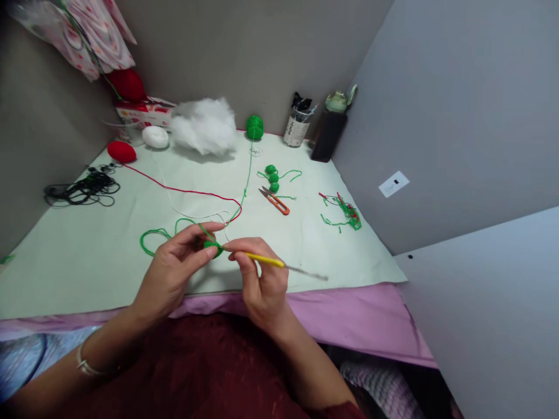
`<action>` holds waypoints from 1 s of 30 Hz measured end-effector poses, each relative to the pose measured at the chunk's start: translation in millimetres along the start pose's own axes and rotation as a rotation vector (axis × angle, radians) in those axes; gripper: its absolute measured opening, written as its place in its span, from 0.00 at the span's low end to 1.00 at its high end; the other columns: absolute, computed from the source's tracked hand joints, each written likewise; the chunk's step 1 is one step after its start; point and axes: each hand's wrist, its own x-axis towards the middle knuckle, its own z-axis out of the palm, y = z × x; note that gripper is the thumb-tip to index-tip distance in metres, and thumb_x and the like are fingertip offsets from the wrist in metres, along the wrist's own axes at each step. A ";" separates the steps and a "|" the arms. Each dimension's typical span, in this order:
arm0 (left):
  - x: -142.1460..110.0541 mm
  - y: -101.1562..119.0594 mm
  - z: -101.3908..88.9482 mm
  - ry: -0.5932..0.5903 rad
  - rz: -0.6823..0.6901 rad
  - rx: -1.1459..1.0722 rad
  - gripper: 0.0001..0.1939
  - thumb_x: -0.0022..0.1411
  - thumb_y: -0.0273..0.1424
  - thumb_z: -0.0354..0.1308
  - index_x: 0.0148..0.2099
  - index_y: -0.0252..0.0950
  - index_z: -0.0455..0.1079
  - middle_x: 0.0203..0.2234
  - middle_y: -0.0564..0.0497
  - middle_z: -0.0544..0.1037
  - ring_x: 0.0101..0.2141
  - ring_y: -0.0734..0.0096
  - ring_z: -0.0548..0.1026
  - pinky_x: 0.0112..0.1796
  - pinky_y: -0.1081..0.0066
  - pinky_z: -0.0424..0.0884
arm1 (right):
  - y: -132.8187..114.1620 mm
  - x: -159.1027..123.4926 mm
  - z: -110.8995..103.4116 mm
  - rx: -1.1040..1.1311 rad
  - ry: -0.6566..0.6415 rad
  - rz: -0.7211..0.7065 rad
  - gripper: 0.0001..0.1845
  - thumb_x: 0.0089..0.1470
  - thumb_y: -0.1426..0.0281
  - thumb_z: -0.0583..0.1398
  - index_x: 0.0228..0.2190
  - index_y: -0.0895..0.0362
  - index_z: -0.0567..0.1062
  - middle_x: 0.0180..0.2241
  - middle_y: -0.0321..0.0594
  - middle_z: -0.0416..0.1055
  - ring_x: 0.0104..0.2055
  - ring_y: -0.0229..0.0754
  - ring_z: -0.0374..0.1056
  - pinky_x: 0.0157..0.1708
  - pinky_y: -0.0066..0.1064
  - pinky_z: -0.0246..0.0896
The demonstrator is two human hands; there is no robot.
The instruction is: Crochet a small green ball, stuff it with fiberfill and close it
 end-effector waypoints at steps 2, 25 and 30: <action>-0.2 0.6 2.5 0.020 0.028 0.016 0.16 0.65 0.27 0.68 0.53 0.47 0.81 0.34 0.56 0.74 0.37 0.74 0.71 0.45 0.74 0.68 | 0.4 -1.4 1.1 -0.076 -0.007 -0.130 0.13 0.69 0.76 0.56 0.49 0.52 0.77 0.40 0.41 0.80 0.39 0.42 0.77 0.39 0.37 0.75; -2.8 2.6 9.6 0.023 -0.232 -0.289 0.14 0.60 0.33 0.72 0.49 0.40 0.84 0.38 0.50 0.80 0.41 0.68 0.73 0.48 0.69 0.67 | 2.1 2.4 14.2 0.224 0.056 0.188 0.11 0.67 0.73 0.61 0.40 0.50 0.84 0.36 0.38 0.80 0.35 0.38 0.72 0.34 0.31 0.69; -2.9 2.5 12.9 0.021 -0.262 -0.311 0.17 0.58 0.32 0.73 0.51 0.40 0.83 0.35 0.51 0.79 0.40 0.67 0.74 0.47 0.69 0.67 | 2.7 1.1 15.2 0.183 0.049 0.136 0.12 0.66 0.75 0.61 0.40 0.49 0.84 0.37 0.38 0.81 0.40 0.40 0.74 0.36 0.30 0.70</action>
